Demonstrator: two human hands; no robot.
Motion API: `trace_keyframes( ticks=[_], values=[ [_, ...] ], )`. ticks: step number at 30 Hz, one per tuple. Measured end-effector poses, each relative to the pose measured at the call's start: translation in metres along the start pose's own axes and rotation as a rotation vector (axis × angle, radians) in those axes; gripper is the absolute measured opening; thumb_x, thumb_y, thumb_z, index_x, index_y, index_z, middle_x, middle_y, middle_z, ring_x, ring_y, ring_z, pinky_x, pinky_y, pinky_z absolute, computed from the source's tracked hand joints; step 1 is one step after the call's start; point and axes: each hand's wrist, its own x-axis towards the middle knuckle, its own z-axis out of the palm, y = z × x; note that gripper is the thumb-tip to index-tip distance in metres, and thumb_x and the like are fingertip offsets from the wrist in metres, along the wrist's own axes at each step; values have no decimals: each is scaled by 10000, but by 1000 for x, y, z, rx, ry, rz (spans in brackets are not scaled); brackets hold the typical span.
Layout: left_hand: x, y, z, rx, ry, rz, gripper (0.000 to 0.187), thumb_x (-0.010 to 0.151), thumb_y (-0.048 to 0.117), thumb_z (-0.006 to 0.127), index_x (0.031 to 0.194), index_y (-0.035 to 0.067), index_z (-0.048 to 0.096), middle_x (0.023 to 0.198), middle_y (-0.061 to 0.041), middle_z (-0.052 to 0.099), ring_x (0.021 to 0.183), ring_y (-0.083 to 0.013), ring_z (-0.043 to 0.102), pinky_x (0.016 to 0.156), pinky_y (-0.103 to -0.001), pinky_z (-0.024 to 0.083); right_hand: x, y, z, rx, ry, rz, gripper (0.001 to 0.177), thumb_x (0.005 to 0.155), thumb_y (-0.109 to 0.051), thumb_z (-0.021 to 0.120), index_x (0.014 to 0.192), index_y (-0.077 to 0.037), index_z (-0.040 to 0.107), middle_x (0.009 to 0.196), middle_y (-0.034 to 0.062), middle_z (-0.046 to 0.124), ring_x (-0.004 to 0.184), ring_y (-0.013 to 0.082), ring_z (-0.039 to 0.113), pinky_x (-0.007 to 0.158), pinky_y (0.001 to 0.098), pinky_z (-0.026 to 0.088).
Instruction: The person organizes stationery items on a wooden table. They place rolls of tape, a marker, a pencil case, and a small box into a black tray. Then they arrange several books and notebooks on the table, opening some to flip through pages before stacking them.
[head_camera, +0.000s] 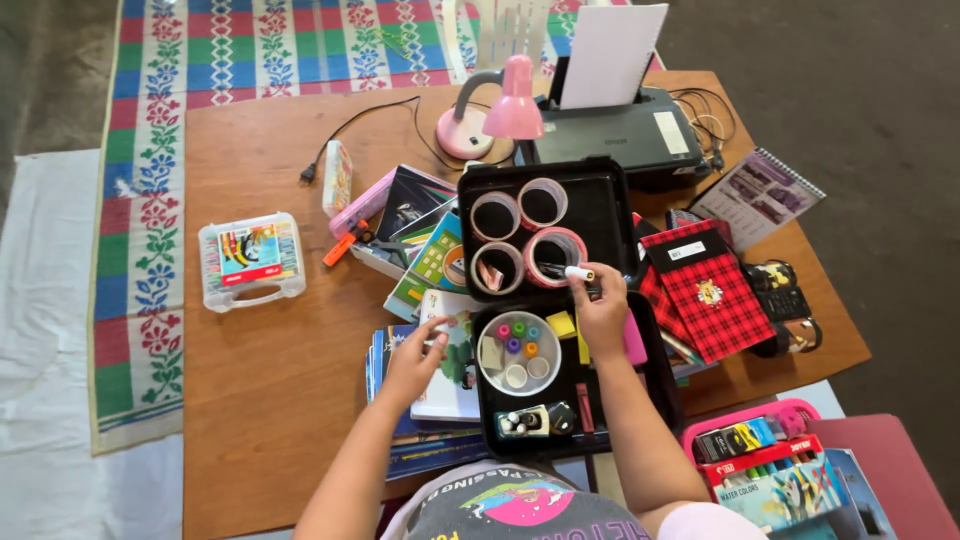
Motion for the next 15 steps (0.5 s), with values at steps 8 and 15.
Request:
trace_keyframes(
  ticks=[8, 15],
  values=[
    [102, -120, -64, 48, 280, 23, 288, 1015, 143, 579, 1264, 137, 723, 996, -199, 721, 707, -270, 735, 611, -348, 629, -6, 33, 18, 75, -4, 142, 310, 870, -211, 877, 1123, -90, 744, 974, 147, 712, 906, 274, 693, 822, 358, 549],
    [154, -163, -130, 431, 502, 15, 341, 954, 135, 628, 1285, 91, 698, 1059, -250, 689, 1040, -432, 687, 909, -500, 573, -16, 13, -1, 150, -79, 284, 579, 926, -189, 803, 1438, -88, 552, 1208, 136, 640, 969, 252, 658, 783, 345, 551]
  ],
)
